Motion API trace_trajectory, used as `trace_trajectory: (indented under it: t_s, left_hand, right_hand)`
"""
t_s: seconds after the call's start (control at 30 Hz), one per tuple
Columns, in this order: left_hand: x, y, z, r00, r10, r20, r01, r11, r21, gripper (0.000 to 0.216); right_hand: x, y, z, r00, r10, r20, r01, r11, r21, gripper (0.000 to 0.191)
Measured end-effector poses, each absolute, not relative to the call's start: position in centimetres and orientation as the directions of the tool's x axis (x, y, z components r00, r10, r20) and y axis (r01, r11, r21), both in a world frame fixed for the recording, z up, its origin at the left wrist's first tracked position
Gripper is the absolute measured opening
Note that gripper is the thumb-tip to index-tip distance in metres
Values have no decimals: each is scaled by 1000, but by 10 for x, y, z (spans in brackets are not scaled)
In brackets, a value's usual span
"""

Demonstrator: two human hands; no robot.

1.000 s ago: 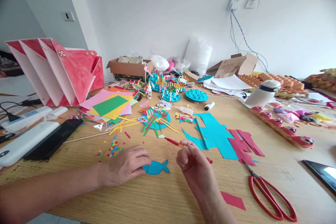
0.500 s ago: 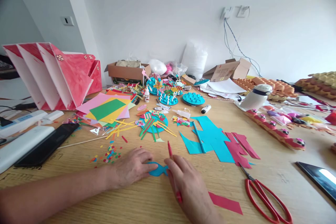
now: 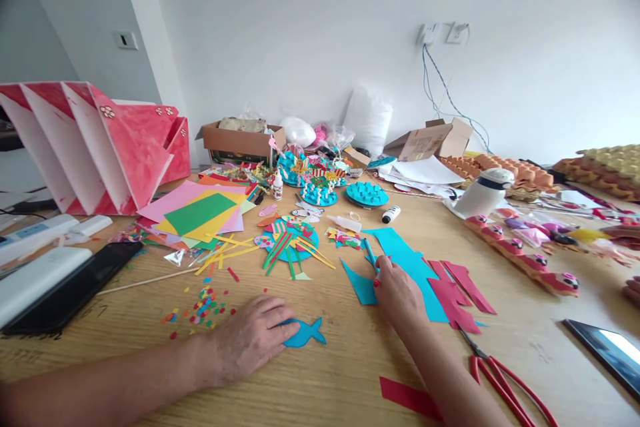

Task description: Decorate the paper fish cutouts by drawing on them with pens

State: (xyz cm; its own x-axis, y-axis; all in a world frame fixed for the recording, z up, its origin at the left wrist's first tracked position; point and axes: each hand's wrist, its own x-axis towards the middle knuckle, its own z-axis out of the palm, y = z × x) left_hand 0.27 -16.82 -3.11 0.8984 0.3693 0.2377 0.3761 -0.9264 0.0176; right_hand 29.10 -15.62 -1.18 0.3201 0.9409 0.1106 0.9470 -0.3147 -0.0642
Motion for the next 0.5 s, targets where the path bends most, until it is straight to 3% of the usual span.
trace_trajectory:
  t_s: [0.17,0.3,0.5]
  left_hand:
    - [2,-167,-37,900,357,251,359,-933,39,14]
    - [1,-168,-37,899,352,260,348,-935,63,15]
    - [-2,-167,-35,895,340,290,335,-940,69,12]
  right_hand:
    - [290,-165,-8,316,939,139,949,-309,-69,23]
    - [287,-185,-16,134,958,255,984,-97,-152,22]
    - [287,-198,-26,53,977,208,989,-23,-147,22]
